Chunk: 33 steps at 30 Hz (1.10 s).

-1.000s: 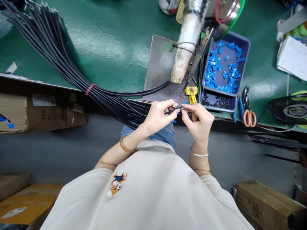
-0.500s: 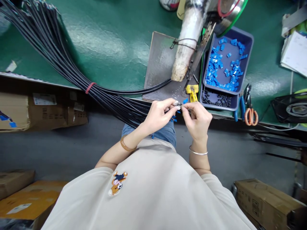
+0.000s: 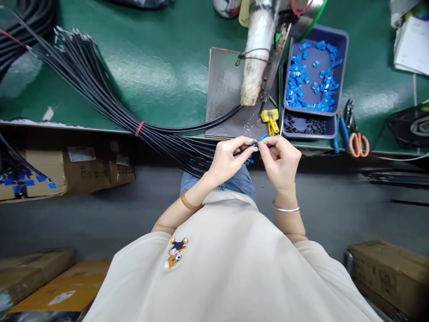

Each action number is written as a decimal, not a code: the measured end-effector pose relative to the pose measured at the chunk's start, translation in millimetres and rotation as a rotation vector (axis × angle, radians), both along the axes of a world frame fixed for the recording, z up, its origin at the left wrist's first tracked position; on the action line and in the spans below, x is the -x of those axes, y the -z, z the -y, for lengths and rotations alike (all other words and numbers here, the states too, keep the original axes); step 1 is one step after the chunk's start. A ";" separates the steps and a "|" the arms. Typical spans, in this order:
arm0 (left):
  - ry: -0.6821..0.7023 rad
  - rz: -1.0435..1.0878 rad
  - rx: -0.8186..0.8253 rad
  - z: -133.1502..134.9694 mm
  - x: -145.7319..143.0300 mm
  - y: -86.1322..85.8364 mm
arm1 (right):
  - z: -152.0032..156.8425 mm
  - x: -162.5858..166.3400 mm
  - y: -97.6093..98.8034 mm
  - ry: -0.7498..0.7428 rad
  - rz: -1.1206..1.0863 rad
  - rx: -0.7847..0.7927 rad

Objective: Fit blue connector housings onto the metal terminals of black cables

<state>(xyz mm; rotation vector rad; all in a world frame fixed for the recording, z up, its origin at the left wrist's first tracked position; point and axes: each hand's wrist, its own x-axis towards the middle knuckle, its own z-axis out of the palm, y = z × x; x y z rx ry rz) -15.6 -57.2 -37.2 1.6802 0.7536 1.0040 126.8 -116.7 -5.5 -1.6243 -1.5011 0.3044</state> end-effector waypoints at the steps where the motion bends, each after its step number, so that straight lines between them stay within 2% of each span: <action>1: -0.003 0.020 -0.004 1.1 0.5 0.6 | 0.2 -0.6 -0.3 -0.003 -0.121 0.061; 5: 0.018 0.062 -0.023 6.0 4.9 -1.3 | -2.2 -5.0 -1.3 -0.138 -0.547 0.251; 8: 0.067 0.092 0.025 7.1 8.8 -5.4 | -4.8 -4.7 -2.3 -0.217 -0.682 0.293; 10: 0.099 0.134 0.105 5.5 10.4 -7.5 | -6.6 -3.7 -2.8 -0.162 -0.622 0.266; 14: 0.151 0.167 0.290 -1.2 9.5 -10.0 | -12.7 -9.4 -3.5 0.081 -0.284 0.075; 19: 0.155 0.180 0.373 -9.8 2.9 -9.4 | -22.9 -20.9 -6.1 -0.070 -0.096 0.147; 24: 0.115 0.156 0.395 -16.5 -4.5 -7.4 | -26.9 -18.3 -7.5 -0.026 0.148 0.000; 29: 0.097 0.187 0.406 -21.6 -8.1 -11.4 | -26.7 -20.0 -4.0 -0.004 0.153 -0.071; 33: 0.110 0.237 0.462 -24.5 -9.4 -11.2 | -20.8 -24.0 -6.0 0.049 -0.032 -0.152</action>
